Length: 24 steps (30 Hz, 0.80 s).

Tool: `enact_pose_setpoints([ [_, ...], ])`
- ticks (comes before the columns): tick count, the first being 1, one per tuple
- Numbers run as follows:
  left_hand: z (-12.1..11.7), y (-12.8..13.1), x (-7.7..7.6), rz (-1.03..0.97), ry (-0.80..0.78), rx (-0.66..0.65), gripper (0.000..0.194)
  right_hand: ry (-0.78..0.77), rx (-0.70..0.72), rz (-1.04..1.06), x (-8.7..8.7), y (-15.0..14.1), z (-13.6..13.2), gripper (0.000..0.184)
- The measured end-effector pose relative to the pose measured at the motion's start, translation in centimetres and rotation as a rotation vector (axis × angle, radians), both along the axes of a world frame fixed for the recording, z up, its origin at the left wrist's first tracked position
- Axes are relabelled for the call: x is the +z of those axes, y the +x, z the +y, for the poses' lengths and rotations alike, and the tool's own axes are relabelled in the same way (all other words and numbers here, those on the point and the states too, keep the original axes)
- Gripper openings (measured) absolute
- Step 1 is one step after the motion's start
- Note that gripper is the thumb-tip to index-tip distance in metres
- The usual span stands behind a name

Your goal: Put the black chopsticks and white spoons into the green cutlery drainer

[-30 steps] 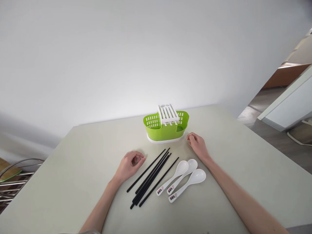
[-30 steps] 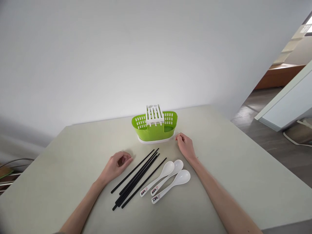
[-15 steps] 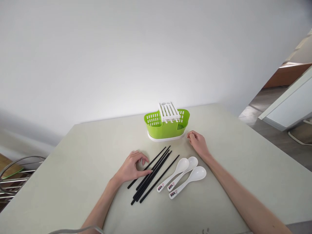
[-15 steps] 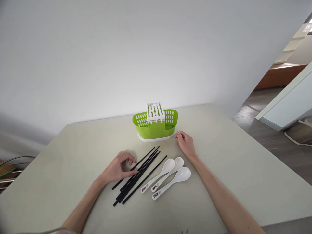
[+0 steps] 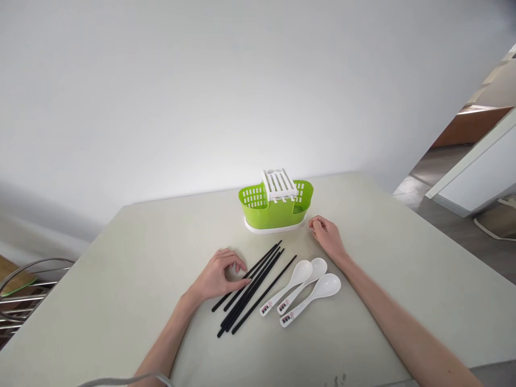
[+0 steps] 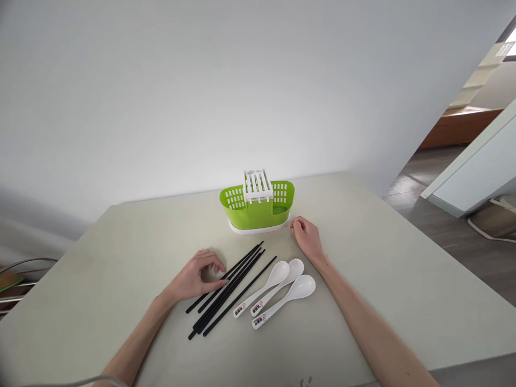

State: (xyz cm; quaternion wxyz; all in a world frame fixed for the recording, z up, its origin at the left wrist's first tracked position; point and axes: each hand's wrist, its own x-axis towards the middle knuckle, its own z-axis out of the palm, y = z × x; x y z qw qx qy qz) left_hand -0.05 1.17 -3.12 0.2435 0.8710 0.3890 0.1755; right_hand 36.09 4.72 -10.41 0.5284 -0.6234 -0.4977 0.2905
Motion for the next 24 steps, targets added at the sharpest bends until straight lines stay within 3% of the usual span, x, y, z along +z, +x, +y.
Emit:
enact_pose_setpoints([
  [7,0.0,-0.6,0.1,-0.001,0.002,0.034,0.011,0.003,0.004,-0.006,0.1,0.0,-0.1,0.02],
  [14,0.4,-1.8,-0.2,-0.028,0.075,0.12,0.019,0.004,0.01,-0.011,0.1,0.1,-0.1,0.021],
  [24,0.9,-2.0,-0.5,0.011,0.149,0.111,0.023,0.009,0.021,-0.016,-0.1,0.2,0.0,0.022],
])
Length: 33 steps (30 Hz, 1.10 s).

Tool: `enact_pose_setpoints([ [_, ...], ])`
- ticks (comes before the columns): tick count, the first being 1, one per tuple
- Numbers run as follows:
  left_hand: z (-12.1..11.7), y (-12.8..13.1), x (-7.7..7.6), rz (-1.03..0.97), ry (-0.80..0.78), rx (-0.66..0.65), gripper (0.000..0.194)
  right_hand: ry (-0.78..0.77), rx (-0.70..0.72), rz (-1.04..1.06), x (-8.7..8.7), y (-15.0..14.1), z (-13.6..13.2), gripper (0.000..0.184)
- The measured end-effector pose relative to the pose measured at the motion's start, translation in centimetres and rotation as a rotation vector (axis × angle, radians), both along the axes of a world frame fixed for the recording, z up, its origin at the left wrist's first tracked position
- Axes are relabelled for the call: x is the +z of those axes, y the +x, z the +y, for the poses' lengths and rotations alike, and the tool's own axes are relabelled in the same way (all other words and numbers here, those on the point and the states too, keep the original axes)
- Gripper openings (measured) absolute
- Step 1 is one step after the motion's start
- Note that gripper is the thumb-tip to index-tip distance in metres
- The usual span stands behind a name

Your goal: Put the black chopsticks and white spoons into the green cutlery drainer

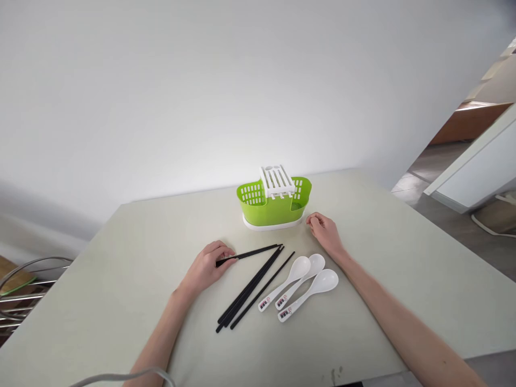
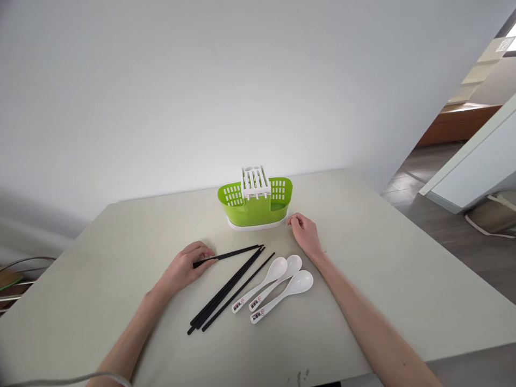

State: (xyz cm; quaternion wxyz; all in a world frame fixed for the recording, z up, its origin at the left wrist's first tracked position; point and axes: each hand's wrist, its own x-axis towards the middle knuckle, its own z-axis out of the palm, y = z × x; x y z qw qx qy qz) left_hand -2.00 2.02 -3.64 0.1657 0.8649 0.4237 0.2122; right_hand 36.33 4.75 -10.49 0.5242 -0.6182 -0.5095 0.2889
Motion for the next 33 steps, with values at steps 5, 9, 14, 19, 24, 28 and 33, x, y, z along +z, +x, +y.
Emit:
enact_pose_setpoints([
  [5,0.14,-0.16,-0.16,0.059,0.03,0.052,0.028,0.008,0.003,-0.003,-0.05,0.01,0.03,0.022],
  [9,0.11,-0.1,-0.2,0.073,0.048,0.053,0.031,0.011,0.001,-0.005,-0.14,0.01,0.09,0.022],
  [14,0.03,0.15,-0.39,0.026,0.059,0.045,0.025,0.012,0.002,-0.011,-0.22,0.04,0.17,0.023],
  [19,0.08,0.04,-0.62,-0.005,0.058,0.027,0.023,0.012,0.001,-0.014,-0.1,0.01,0.09,0.024],
  [24,0.01,0.06,-0.59,-0.021,0.041,-0.005,0.023,0.008,0.0,-0.016,0.08,-0.04,-0.01,0.023],
  [28,0.0,0.41,-0.59,-0.005,0.065,0.044,0.026,0.003,-0.001,-0.019,0.18,-0.06,-0.03,0.023],
  [33,0.05,0.39,-0.45,0.06,0.135,0.086,0.028,0.0,-0.002,-0.017,0.23,-0.08,-0.04,0.023],
])
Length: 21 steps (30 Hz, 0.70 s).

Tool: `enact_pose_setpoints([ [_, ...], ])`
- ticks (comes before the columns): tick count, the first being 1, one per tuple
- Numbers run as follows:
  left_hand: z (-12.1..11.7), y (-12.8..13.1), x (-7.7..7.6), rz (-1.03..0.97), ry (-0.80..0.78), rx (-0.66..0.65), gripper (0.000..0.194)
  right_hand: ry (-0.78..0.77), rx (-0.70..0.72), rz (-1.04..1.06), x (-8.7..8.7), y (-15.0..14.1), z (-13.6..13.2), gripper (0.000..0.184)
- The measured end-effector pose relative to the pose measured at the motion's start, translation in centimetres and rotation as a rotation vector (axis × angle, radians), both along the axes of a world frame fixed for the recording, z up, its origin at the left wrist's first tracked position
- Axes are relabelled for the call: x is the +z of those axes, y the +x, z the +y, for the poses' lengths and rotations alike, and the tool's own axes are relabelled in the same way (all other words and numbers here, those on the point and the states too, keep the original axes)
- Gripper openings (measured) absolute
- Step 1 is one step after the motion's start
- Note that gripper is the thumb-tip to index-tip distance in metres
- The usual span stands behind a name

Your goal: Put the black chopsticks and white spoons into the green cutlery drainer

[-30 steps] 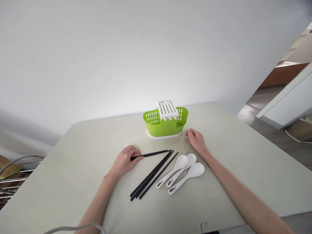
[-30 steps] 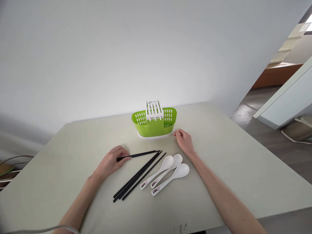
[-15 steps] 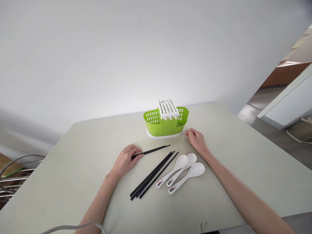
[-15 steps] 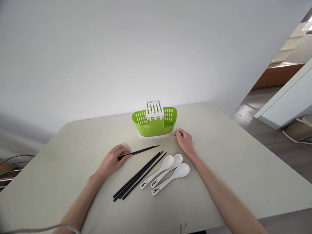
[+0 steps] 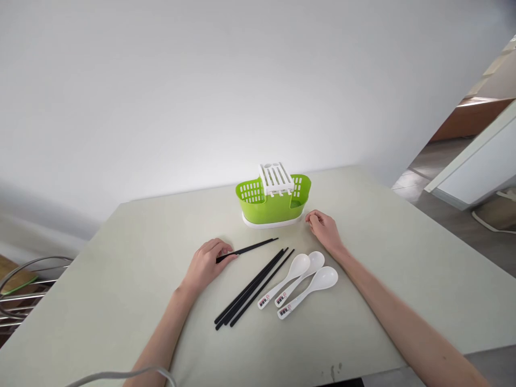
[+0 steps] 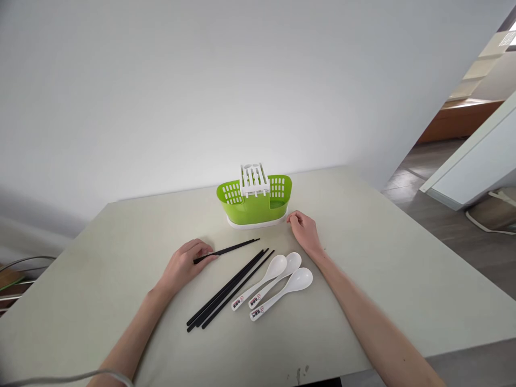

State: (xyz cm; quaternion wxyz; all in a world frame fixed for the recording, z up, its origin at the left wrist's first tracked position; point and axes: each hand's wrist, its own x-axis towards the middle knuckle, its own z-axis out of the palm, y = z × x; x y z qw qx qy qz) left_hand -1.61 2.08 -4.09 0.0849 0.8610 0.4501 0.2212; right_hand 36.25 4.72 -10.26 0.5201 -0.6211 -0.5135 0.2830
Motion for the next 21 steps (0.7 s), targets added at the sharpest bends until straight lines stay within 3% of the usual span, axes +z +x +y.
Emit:
enact_pose_setpoints([
  [8,-0.11,-0.39,-0.15,0.079,0.134,0.018,0.029,-0.004,-0.001,-0.002,0.1,-0.03,-0.15,0.022],
  [21,-0.21,-0.46,-0.11,0.034,0.1,0.009,0.026,-0.006,-0.002,-0.001,0.46,-0.13,-0.28,0.023],
])
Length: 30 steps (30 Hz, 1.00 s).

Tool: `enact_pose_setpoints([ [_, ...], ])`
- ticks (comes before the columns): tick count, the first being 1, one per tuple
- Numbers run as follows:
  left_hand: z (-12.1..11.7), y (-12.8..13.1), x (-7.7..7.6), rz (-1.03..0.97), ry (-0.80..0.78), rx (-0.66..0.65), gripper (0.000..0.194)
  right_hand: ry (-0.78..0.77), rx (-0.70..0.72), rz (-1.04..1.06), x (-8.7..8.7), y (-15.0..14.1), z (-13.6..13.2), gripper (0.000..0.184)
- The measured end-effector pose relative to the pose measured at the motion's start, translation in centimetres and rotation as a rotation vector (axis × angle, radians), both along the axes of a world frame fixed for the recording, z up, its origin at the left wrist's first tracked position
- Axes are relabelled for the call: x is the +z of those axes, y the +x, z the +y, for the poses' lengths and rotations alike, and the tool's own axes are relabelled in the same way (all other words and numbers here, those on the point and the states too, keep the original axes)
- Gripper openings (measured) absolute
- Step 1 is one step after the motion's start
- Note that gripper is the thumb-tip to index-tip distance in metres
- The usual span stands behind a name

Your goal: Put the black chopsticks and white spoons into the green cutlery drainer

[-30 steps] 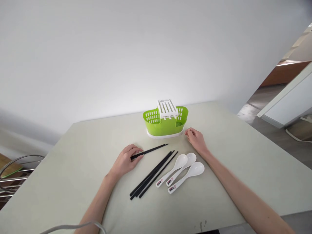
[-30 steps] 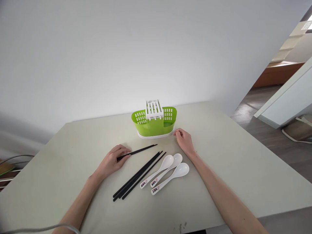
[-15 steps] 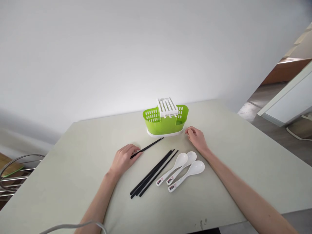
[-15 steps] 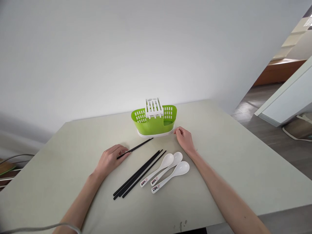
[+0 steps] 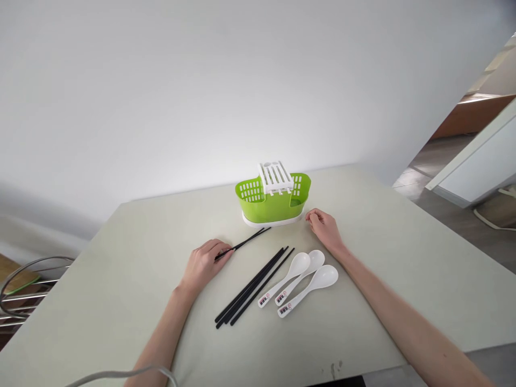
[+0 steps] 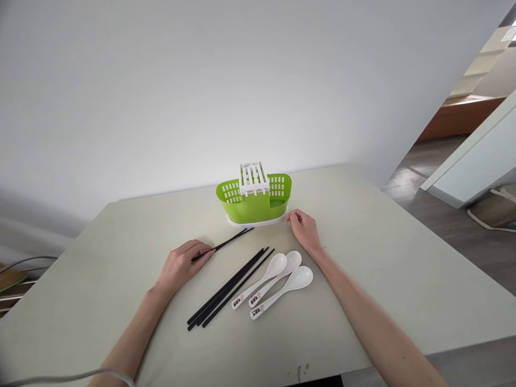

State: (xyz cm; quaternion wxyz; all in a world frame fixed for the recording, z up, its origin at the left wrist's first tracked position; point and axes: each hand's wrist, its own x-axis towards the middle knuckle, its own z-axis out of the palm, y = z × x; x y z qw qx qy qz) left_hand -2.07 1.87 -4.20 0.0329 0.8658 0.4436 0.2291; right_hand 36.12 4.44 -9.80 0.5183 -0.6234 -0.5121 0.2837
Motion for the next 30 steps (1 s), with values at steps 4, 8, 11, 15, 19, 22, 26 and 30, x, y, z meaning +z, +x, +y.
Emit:
enact_pose_setpoints([
  [4,-0.1,0.1,0.2,0.022,-0.016,0.015,0.026,0.0,0.0,0.004,0.1,0.0,-0.1,0.024],
  [8,0.0,0.1,0.2,0.048,-0.017,0.023,0.027,0.003,-0.001,0.008,0.0,0.0,0.0,0.024],
  [11,0.2,0.1,0.1,0.069,-0.011,0.007,0.028,0.004,-0.006,0.01,-0.1,0.1,0.0,0.023],
  [15,0.4,0.2,0.1,0.048,-0.011,-0.013,0.028,0.005,-0.01,0.016,-0.2,0.1,0.1,0.023],
  [19,0.2,0.4,0.0,-0.052,-0.075,-0.003,0.026,0.004,-0.014,0.026,-0.2,0.1,0.1,0.023],
  [22,-0.1,0.6,-0.2,-0.149,-0.129,0.058,0.022,0.002,-0.018,0.034,-0.3,0.1,0.1,0.022],
  [26,-0.6,1.3,-0.4,-0.344,-0.156,0.221,0.018,-0.002,-0.019,0.052,-0.1,0.0,0.1,0.021],
  [30,-1.0,2.4,0.2,-0.681,-0.259,0.286,0.028,-0.008,-0.016,0.092,0.2,0.0,0.0,0.02],
])
